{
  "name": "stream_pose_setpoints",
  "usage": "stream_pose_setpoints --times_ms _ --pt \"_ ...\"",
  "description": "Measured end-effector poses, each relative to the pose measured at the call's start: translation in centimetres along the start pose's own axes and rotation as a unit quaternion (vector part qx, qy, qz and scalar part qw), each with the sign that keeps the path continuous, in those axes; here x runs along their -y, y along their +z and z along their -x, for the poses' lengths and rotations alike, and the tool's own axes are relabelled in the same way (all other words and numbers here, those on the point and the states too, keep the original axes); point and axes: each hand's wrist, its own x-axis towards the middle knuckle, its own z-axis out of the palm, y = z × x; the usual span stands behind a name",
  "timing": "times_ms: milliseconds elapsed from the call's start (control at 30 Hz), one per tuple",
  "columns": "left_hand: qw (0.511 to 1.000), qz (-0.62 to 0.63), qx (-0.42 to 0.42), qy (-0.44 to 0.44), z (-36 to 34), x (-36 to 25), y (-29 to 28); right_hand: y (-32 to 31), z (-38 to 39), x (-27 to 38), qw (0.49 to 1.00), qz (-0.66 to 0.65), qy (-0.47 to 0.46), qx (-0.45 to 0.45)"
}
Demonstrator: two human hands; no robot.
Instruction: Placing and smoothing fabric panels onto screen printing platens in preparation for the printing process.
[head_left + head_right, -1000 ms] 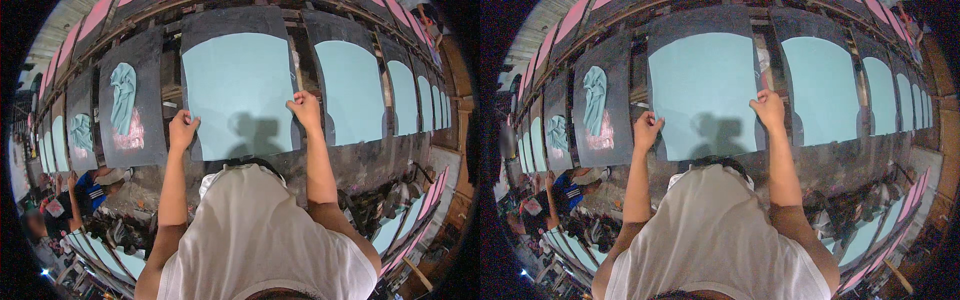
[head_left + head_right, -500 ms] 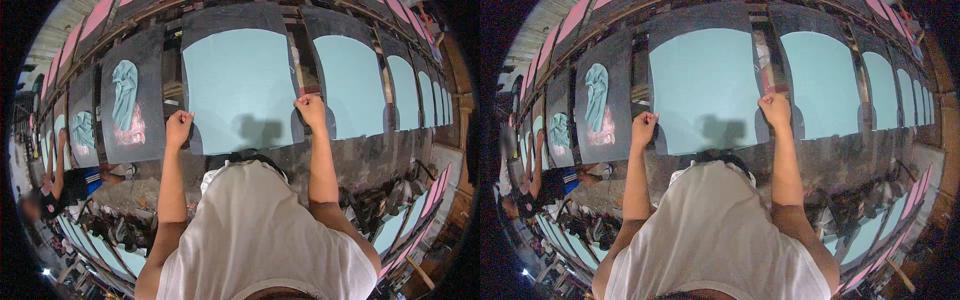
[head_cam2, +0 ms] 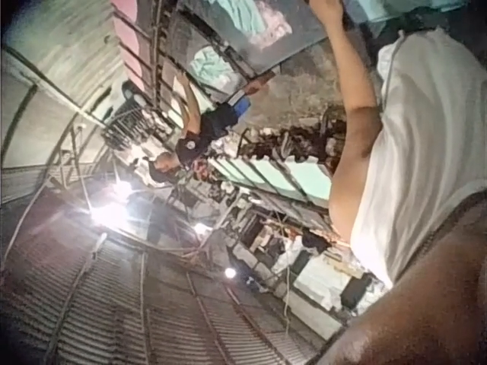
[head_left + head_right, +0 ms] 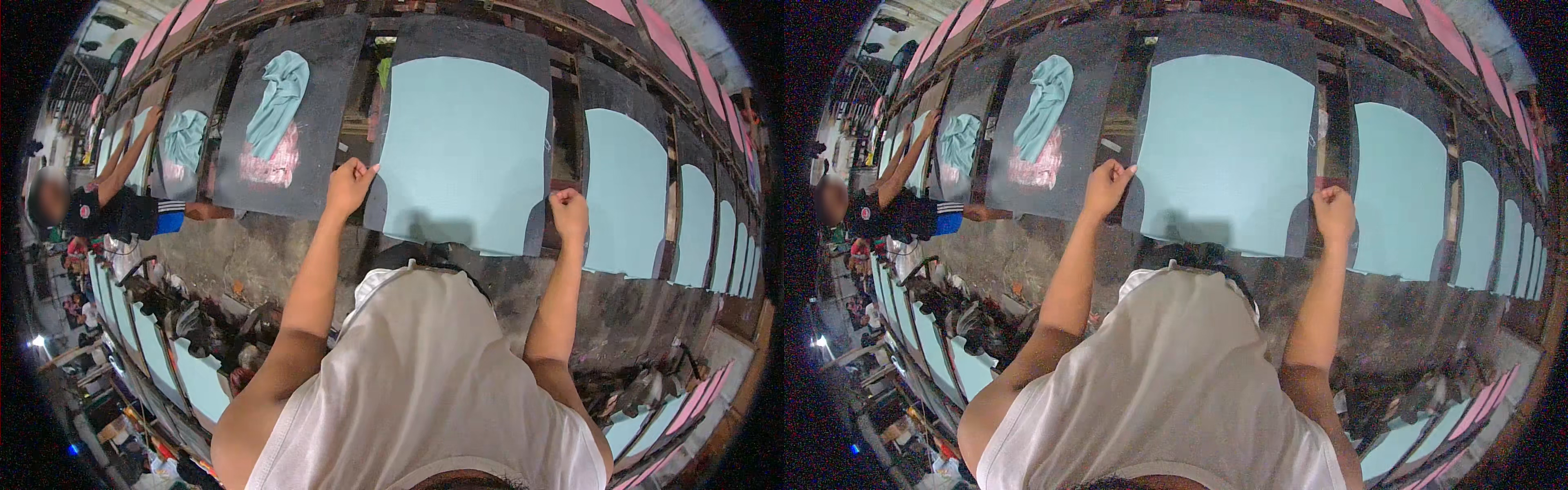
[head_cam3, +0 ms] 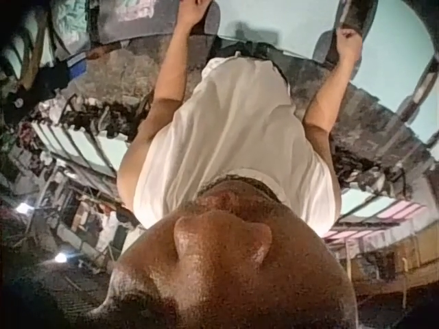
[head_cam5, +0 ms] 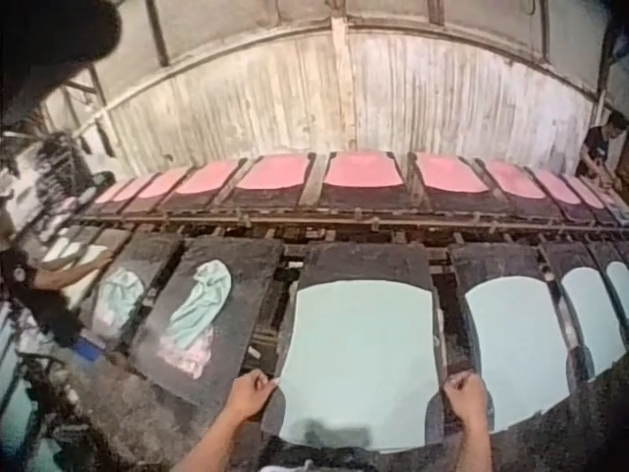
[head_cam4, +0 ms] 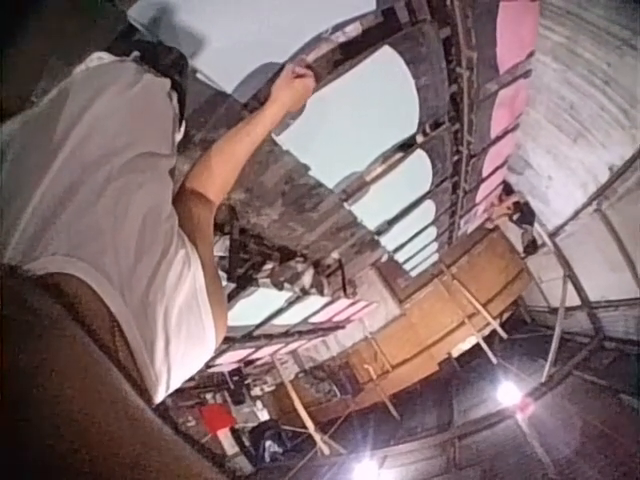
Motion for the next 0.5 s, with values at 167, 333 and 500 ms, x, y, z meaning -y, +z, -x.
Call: stream_pose_setpoints --times_ms 167,333,500 --pt "0.996 0.036 -0.032 0.068 2.1 1.0 -1.1 -0.9 3.6 4.0 0.97 -0.017 -0.188 -0.151" --pt "0.997 0.055 -0.011 0.051 6.2 2.7 -5.0 0.2 6.8 2.1 0.92 0.187 -0.335 -0.075" --pt "0.997 0.07 -0.034 0.013 9.8 6.3 -6.8 0.2 9.3 2.0 0.97 0.127 -0.17 -0.117"
